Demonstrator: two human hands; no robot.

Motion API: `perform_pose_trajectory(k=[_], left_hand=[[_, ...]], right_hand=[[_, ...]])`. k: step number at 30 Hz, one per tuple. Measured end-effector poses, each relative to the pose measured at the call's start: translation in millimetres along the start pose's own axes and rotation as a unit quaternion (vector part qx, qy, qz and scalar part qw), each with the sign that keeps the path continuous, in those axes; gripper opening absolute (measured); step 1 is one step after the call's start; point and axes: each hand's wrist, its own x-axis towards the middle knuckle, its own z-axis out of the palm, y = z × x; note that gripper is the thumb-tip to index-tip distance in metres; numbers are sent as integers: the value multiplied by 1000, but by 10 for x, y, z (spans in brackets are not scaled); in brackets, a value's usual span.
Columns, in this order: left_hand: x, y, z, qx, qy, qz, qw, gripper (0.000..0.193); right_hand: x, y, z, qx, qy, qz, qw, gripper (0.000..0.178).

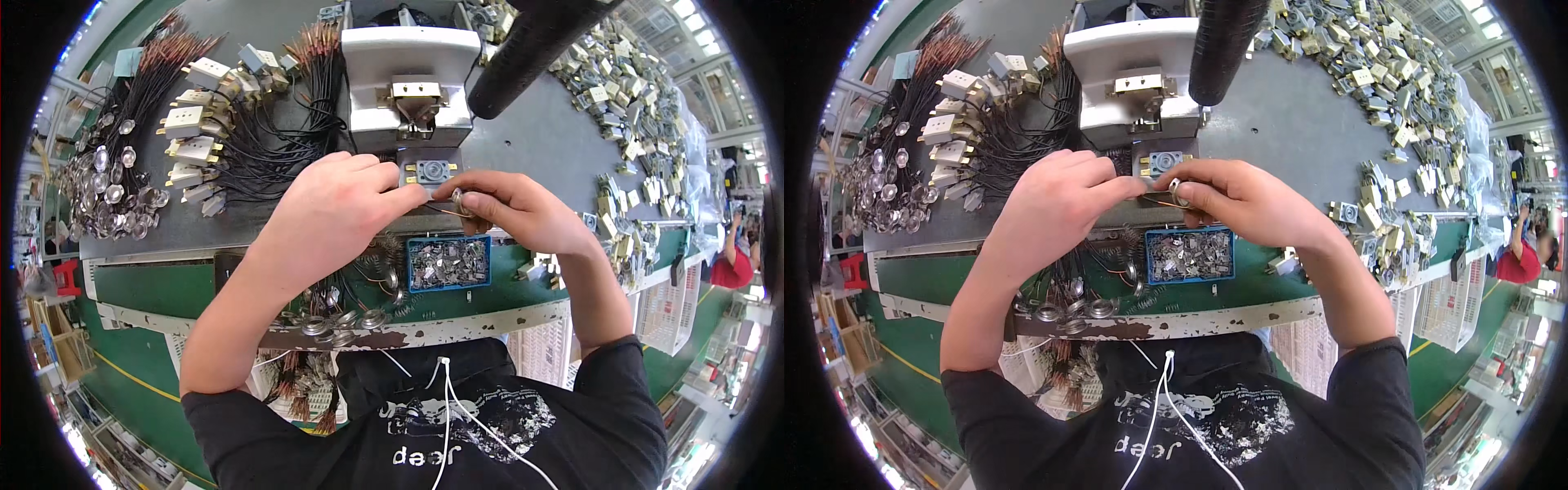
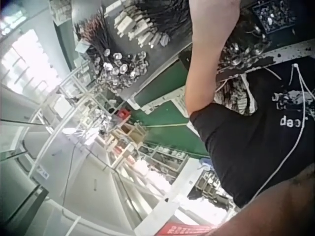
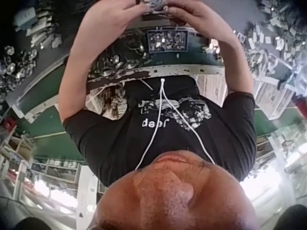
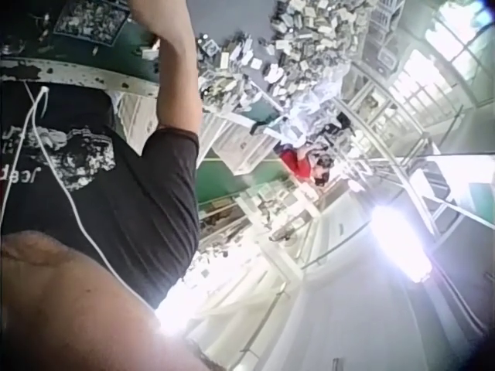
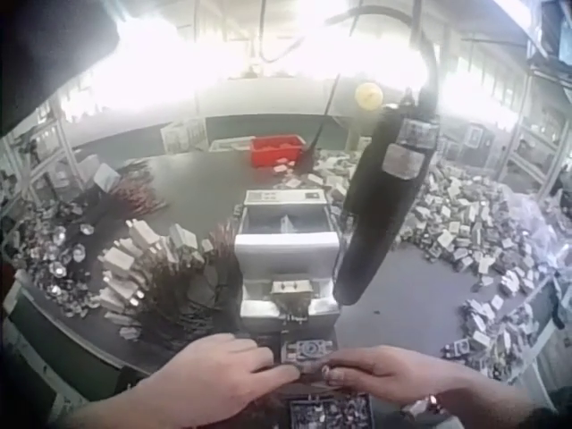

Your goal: Assembling wire harnesses and connectors at a factory workstation.

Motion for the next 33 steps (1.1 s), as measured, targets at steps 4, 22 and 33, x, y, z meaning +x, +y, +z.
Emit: perform_pose_trajectory(k=[4, 22, 33], left_hand=[[-37, 71, 135, -67, 45, -23, 997, 32], [58, 99, 18, -103, 16, -45, 993, 15], [67, 80, 156, -31, 43, -19, 998, 20]], right_hand=[[-187, 80, 162, 76, 115, -82, 987, 40], [-74, 113, 130, 35, 126, -59, 990, 36], [23, 68, 98, -141, 119, -99, 978, 34]])
